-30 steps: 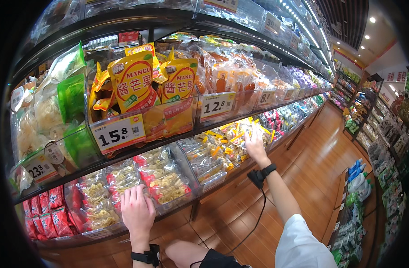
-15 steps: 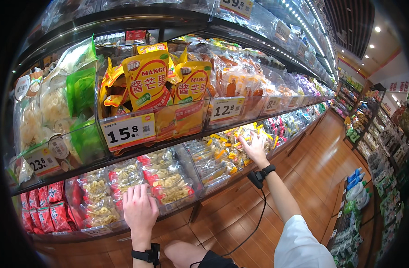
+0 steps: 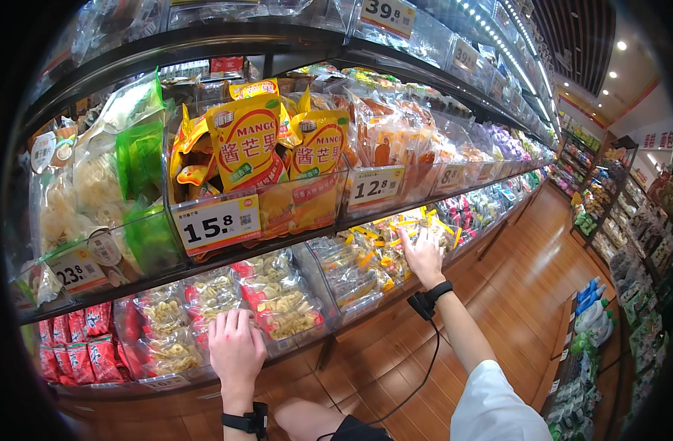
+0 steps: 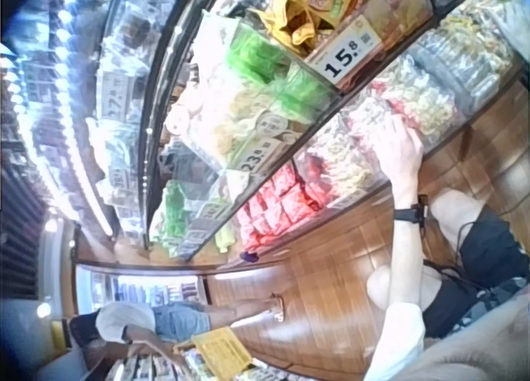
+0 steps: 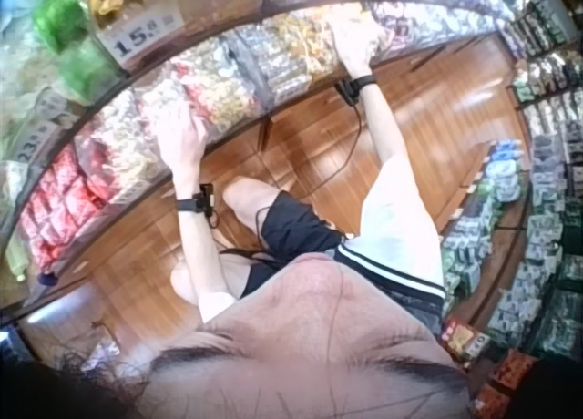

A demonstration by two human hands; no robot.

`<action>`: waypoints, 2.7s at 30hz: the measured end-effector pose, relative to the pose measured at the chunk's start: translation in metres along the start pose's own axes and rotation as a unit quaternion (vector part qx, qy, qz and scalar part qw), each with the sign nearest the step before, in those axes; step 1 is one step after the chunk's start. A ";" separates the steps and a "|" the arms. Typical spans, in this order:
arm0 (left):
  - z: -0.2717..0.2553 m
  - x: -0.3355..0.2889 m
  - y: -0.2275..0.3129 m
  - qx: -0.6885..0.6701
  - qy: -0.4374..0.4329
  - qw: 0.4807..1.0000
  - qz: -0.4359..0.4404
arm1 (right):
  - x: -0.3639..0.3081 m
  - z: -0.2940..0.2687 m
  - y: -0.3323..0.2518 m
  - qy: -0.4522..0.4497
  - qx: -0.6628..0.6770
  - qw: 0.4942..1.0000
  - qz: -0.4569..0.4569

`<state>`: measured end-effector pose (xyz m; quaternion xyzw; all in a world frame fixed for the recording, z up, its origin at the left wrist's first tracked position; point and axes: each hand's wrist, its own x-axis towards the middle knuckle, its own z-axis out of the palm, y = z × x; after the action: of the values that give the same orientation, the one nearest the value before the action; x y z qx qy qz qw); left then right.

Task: The person tidies store shelves by hand by aligning plastic tubs and organizing individual snack packages inside bins.

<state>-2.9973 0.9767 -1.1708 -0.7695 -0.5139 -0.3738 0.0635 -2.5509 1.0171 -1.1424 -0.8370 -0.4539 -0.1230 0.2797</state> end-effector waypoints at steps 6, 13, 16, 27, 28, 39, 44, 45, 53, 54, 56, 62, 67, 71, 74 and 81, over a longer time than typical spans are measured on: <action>-0.005 0.002 -0.001 -0.002 0.011 1.000 0.004 | -0.004 0.005 -0.004 0.073 0.055 0.995 -0.046; -0.012 -0.002 -0.002 0.014 0.002 1.000 0.012 | -0.027 0.012 -0.010 0.030 0.043 0.996 -0.077; -0.015 -0.002 0.000 0.010 0.000 1.000 0.012 | -0.027 0.008 -0.008 0.036 0.021 0.996 -0.082; -0.015 -0.011 -0.003 0.012 -0.009 1.000 0.006 | -0.036 0.023 -0.008 0.063 0.033 0.991 -0.116; -0.016 -0.011 -0.004 0.016 -0.009 1.000 0.001 | -0.038 0.023 -0.011 0.046 0.030 0.994 -0.097; -0.025 -0.018 -0.007 0.028 0.017 0.999 0.011 | -0.044 0.017 -0.012 0.050 0.049 0.992 -0.104; -0.026 -0.024 0.000 0.027 -0.010 1.000 0.008 | -0.058 0.006 -0.007 0.127 -0.031 0.986 -0.099; -0.026 -0.023 0.001 0.027 -0.008 1.000 0.010 | -0.063 0.001 -0.008 0.140 -0.002 0.981 -0.136; -0.025 -0.027 -0.004 0.027 -0.025 0.999 0.008 | -0.155 -0.053 -0.124 0.087 0.224 0.847 -0.475; -0.024 -0.027 -0.005 0.025 -0.025 0.999 0.010 | -0.165 -0.053 -0.134 0.047 0.232 0.829 -0.506; -0.026 -0.026 -0.007 0.006 -0.025 1.000 0.007 | -0.181 -0.045 -0.149 -0.010 0.250 0.809 -0.532; -0.023 -0.026 -0.014 -0.014 -0.018 0.999 0.023 | -0.201 -0.018 -0.162 -0.055 0.180 0.842 -0.506; -0.017 -0.023 -0.019 -0.033 -0.032 0.998 0.033 | -0.204 -0.014 -0.166 -0.086 0.080 0.857 -0.502; -0.035 -0.004 -0.017 -0.100 -0.035 0.994 0.020 | -0.191 -0.021 -0.170 -0.091 0.043 0.860 -0.501; -0.054 -0.004 -0.010 -0.245 -0.058 0.964 -0.084 | -0.188 -0.029 -0.162 -0.133 0.017 0.842 -0.523; -0.137 0.011 0.009 -0.366 -0.106 0.909 -0.167 | -0.181 -0.045 -0.183 -0.247 0.039 0.839 -0.483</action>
<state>-3.0575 0.9146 -1.0641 -0.6768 -0.4657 -0.4574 -0.3405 -2.8013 0.9451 -1.1240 -0.5028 -0.8589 -0.0142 0.0962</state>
